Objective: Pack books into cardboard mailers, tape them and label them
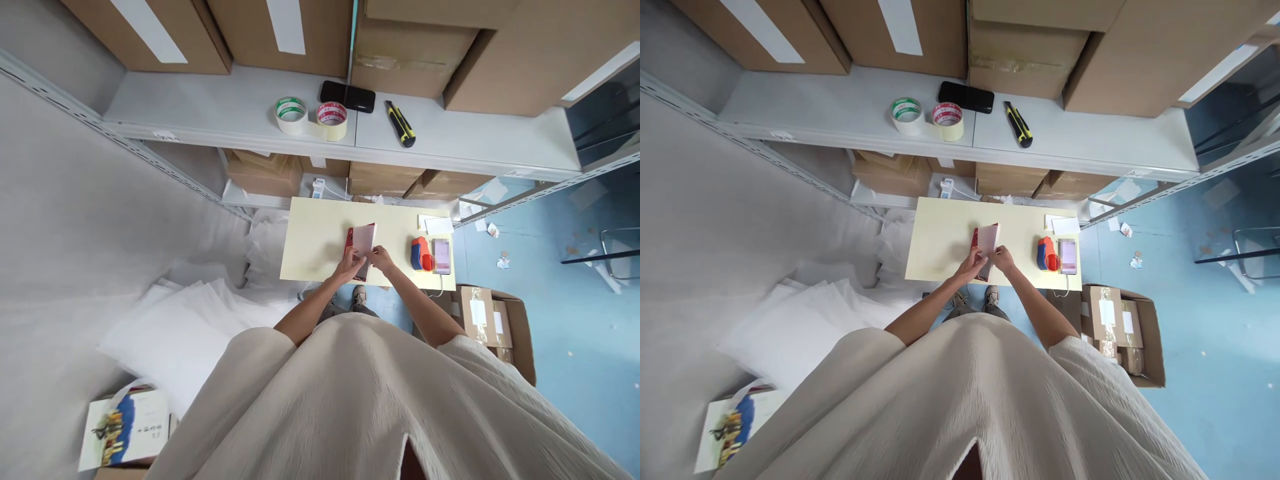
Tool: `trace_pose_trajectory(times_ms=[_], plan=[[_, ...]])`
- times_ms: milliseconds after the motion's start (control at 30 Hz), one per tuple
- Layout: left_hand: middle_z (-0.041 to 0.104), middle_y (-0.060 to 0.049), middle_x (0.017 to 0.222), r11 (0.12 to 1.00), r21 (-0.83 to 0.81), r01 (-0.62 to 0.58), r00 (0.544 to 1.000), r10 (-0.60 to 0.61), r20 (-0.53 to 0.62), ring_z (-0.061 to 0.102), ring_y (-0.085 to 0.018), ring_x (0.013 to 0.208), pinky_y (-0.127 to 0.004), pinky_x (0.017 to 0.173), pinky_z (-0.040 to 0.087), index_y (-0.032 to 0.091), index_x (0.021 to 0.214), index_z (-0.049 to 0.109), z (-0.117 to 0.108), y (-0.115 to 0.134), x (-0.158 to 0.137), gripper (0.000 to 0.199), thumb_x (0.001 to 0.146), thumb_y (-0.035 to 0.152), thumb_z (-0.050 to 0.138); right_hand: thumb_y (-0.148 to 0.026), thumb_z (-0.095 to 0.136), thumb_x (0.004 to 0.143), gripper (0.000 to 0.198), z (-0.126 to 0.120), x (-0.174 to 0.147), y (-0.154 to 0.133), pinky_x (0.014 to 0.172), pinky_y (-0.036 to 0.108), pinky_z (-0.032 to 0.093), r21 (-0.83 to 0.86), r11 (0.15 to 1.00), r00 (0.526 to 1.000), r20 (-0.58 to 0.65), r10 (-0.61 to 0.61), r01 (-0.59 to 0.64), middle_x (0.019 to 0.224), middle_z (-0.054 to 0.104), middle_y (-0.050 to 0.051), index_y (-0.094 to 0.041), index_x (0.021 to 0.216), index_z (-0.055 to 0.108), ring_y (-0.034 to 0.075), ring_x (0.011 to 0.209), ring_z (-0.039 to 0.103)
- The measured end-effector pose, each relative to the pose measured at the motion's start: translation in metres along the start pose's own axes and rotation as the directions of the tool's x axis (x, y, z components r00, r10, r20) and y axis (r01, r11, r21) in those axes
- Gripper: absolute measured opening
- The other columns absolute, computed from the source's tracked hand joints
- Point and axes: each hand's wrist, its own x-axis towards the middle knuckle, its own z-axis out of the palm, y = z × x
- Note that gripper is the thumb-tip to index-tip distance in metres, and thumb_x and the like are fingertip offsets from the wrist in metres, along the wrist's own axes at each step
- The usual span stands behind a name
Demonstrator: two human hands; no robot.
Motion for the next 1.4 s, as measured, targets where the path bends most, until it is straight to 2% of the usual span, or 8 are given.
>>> trace_pose_trajectory(times_ms=[167,333,500,633,867,1100,1267,1400], plan=[[0.08,-0.01,0.128,0.993,-0.11,0.05,0.997,-0.056,-0.055,0.079,-0.025,0.103,-0.037,0.089,0.065,0.026,0.147,0.055,-0.032,-0.001,-0.01,0.061,0.101,0.06,0.078,-0.055,0.082,0.094,0.037,0.025,-0.012,-0.025,0.07,0.029,0.055,0.136,0.99,0.98,0.192,-0.054,0.028,0.089,0.073,0.003,-0.026,0.1,0.059,0.019,0.079,0.07],[0.08,-0.007,0.117,0.986,-0.076,0.146,0.965,-0.159,-0.209,0.078,-0.025,0.102,-0.036,0.09,0.06,0.026,0.131,0.058,-0.077,-0.023,-0.012,0.04,0.098,0.04,0.076,-0.064,0.075,0.096,0.04,0.052,-0.019,-0.034,0.082,0.03,0.058,0.282,0.959,0.926,0.35,-0.14,0.038,0.111,0.077,0.007,-0.025,0.106,0.071,0.021,0.097,0.074],[0.071,0.0,0.092,0.968,-0.052,0.245,0.922,-0.249,-0.297,0.07,-0.022,0.088,-0.033,0.079,0.054,0.028,0.112,0.063,-0.113,-0.055,-0.002,0.016,0.098,0.031,0.059,-0.053,0.076,0.092,0.03,0.065,-0.01,-0.017,0.083,0.031,0.058,0.232,0.968,0.954,0.301,0.018,-0.092,0.114,0.075,0.009,-0.025,0.102,0.071,0.021,0.099,0.072],[0.072,-0.002,0.093,0.923,0.025,0.385,0.869,-0.353,-0.346,0.068,-0.023,0.09,-0.032,0.076,0.05,0.026,0.108,0.072,-0.132,-0.074,0.01,0.019,0.095,0.032,0.058,-0.05,0.075,0.089,0.029,0.074,0.0,-0.001,0.082,0.031,0.057,0.134,0.978,0.965,0.231,0.123,-0.157,0.119,0.075,0.01,-0.025,0.101,0.066,0.021,0.1,0.071],[0.081,-0.015,0.118,0.867,0.05,0.496,0.825,-0.453,-0.337,0.074,-0.032,0.114,-0.036,0.088,0.053,0.022,0.124,0.074,-0.141,-0.094,0.029,0.034,0.1,0.044,0.066,-0.038,0.079,0.083,0.033,0.097,0.015,0.008,0.085,0.032,0.057,0.191,0.961,0.965,0.206,0.161,-0.201,0.115,0.078,0.004,-0.029,0.113,0.068,0.021,0.1,0.071],[0.062,-0.027,0.161,0.815,0.145,0.561,0.755,-0.432,-0.493,0.06,-0.042,0.15,-0.048,0.114,0.05,0.017,0.151,0.061,-0.147,-0.105,0.023,0.052,0.103,0.035,0.068,-0.036,0.081,0.084,0.031,0.108,0.024,0.012,0.09,0.038,0.058,0.149,0.967,0.966,0.184,0.18,-0.208,0.114,0.08,0.007,-0.029,0.114,0.072,0.026,0.106,0.073],[0.07,-0.024,0.151,0.771,0.086,0.631,0.732,-0.555,-0.395,0.062,-0.045,0.146,-0.056,0.116,0.048,0.021,0.139,0.068,-0.154,-0.1,0.031,0.045,0.096,0.036,0.075,-0.037,0.085,0.082,0.022,0.115,0.025,0.013,0.085,0.038,0.058,0.144,0.969,0.972,0.151,0.178,-0.2,0.099,0.079,0.006,-0.028,0.098,0.074,0.026,0.101,0.074],[0.063,-0.025,0.157,0.794,0.136,0.592,0.771,-0.509,-0.383,0.058,-0.047,0.149,-0.056,0.114,0.048,0.022,0.121,0.076,-0.149,-0.095,0.029,0.032,0.092,0.037,0.077,-0.036,0.085,0.08,0.022,0.119,0.027,0.013,0.087,0.038,0.058,0.148,0.966,0.972,0.142,0.19,-0.21,0.097,0.078,0.005,-0.026,0.095,0.073,0.026,0.099,0.073]])
